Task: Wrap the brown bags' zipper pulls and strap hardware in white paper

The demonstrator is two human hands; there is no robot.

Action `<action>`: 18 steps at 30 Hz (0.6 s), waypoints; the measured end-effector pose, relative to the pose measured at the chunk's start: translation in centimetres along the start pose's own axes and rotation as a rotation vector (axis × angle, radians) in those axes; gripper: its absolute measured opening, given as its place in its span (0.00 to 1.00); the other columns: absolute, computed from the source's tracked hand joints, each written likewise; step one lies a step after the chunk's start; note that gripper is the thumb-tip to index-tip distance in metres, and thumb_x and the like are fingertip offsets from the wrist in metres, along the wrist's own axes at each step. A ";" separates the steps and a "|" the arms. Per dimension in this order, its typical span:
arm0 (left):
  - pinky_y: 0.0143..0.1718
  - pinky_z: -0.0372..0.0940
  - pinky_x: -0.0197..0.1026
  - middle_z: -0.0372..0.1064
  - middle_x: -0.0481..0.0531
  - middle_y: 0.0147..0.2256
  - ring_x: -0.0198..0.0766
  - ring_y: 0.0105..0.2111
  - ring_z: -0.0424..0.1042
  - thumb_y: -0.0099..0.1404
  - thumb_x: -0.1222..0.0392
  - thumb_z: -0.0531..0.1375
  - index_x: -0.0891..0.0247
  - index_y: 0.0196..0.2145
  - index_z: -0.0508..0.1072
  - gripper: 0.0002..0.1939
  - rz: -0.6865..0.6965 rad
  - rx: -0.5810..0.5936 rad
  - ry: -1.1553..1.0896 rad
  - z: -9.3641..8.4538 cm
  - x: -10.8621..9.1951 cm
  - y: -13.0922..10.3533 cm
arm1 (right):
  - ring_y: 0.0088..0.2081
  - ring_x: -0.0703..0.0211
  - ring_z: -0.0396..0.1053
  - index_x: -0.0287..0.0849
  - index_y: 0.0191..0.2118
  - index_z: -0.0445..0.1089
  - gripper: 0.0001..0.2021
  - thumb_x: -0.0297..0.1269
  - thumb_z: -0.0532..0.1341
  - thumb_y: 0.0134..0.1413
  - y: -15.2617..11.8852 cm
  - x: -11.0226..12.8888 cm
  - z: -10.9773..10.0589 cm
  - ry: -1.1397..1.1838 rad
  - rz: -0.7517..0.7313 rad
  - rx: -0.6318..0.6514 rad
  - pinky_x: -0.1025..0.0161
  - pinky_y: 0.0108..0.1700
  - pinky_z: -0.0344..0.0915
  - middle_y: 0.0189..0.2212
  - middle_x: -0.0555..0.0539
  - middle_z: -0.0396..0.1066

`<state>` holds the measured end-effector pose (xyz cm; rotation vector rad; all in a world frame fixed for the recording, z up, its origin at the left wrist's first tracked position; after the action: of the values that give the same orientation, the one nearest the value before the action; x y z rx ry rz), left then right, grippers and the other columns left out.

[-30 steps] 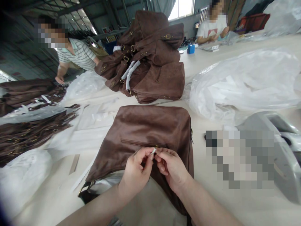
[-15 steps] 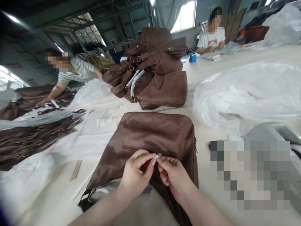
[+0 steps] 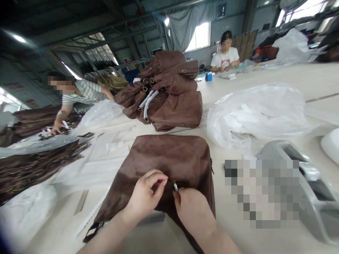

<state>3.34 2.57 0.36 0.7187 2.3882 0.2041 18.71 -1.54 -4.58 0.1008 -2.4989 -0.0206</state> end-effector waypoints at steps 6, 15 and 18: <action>0.36 0.66 0.38 0.70 0.50 0.35 0.38 0.35 0.71 0.63 0.62 0.58 0.61 0.34 0.72 0.03 0.151 0.311 0.408 1.4 -1.7 3.3 | 0.29 0.55 0.71 0.42 0.29 0.70 0.13 0.34 0.51 0.61 0.4 -1.5 -1.5 -0.228 0.009 -0.040 0.63 0.28 0.56 0.28 0.43 0.73; 0.31 0.68 0.44 0.74 0.61 0.30 0.49 0.31 0.75 0.60 0.64 0.60 0.70 0.31 0.76 0.06 0.301 0.673 0.798 2.6 -4.8 7.8 | 0.34 0.55 0.73 0.41 0.33 0.70 0.07 0.33 0.55 0.57 0.9 -2.0 -2.0 -0.129 0.047 0.017 0.63 0.32 0.58 0.30 0.44 0.74; 0.31 0.68 0.43 0.73 0.60 0.30 0.48 0.31 0.74 0.60 0.68 0.59 0.71 0.32 0.75 0.05 0.365 0.683 0.815 2.8 -4.5 6.9 | 0.34 0.52 0.73 0.41 0.33 0.70 0.09 0.41 0.62 0.51 0.7 -1.6 -2.2 -0.088 0.082 -0.009 0.62 0.32 0.59 0.29 0.44 0.74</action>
<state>11.09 5.87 2.63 1.6432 3.0982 -0.2435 21.30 -0.67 -3.75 -0.0068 -2.5887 -0.0025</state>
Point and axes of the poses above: each hand's wrist, its own y-axis towards the middle knuckle, its own z-axis out of the palm, x = y × z, the point moved 1 cm from there along y, towards the middle knuckle
